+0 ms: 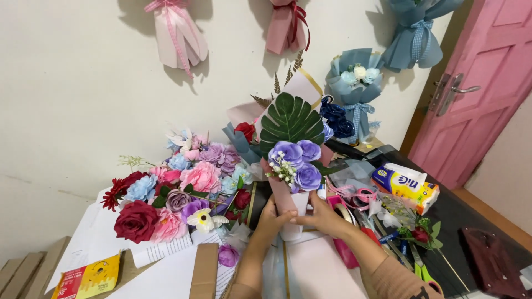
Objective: The person wraps a bouquet of purple artificial flowers and green leaves in pink and white paper. They fold the paper around the stems and secure it with tape, adjusting the arrangement to ensure the flowers are centered and the wrapping is neat.
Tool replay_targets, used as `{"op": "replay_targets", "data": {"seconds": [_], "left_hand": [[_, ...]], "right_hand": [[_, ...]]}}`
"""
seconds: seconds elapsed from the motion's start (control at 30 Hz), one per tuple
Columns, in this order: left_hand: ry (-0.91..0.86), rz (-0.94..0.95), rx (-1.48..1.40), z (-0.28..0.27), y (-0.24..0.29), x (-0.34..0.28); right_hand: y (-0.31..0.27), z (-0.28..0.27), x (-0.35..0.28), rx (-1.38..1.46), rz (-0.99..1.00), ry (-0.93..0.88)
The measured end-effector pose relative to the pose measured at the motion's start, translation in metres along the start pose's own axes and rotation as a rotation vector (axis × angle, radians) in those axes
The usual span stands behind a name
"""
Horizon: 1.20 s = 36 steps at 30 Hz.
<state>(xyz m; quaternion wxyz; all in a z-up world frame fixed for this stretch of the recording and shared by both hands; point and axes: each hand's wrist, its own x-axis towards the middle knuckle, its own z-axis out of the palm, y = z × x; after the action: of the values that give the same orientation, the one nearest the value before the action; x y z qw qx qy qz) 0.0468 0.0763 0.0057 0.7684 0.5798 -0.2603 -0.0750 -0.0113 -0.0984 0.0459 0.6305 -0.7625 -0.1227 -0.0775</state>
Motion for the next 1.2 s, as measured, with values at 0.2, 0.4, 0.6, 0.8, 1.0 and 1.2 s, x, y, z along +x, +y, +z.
{"op": "replay_targets", "data": {"seconds": [0.2, 0.4, 0.6, 0.8, 1.0, 1.2], "left_hand": [[-0.016, -0.046, 0.103, -0.022, -0.023, 0.011], [-0.013, -0.014, 0.201, -0.022, -0.002, 0.005], [-0.001, -0.096, 0.318, -0.02, 0.032, -0.004], [0.026, -0.141, 0.456, -0.008, 0.078, -0.024], [0.049, -0.074, 0.469, -0.013, 0.095, -0.039], [0.329, -0.151, 0.554, 0.006, 0.091, -0.063]], "right_hand": [[-0.003, 0.001, 0.007, -0.005, 0.004, 0.007], [0.005, 0.003, 0.012, -0.067, -0.016, 0.016], [-0.005, 0.01, 0.003, -0.064, 0.023, 0.012], [-0.015, -0.013, -0.018, -0.144, 0.01, 0.02], [-0.027, -0.053, -0.085, -0.333, -0.155, 0.214], [0.034, -0.045, -0.17, -0.455, -0.172, -0.048]]}}
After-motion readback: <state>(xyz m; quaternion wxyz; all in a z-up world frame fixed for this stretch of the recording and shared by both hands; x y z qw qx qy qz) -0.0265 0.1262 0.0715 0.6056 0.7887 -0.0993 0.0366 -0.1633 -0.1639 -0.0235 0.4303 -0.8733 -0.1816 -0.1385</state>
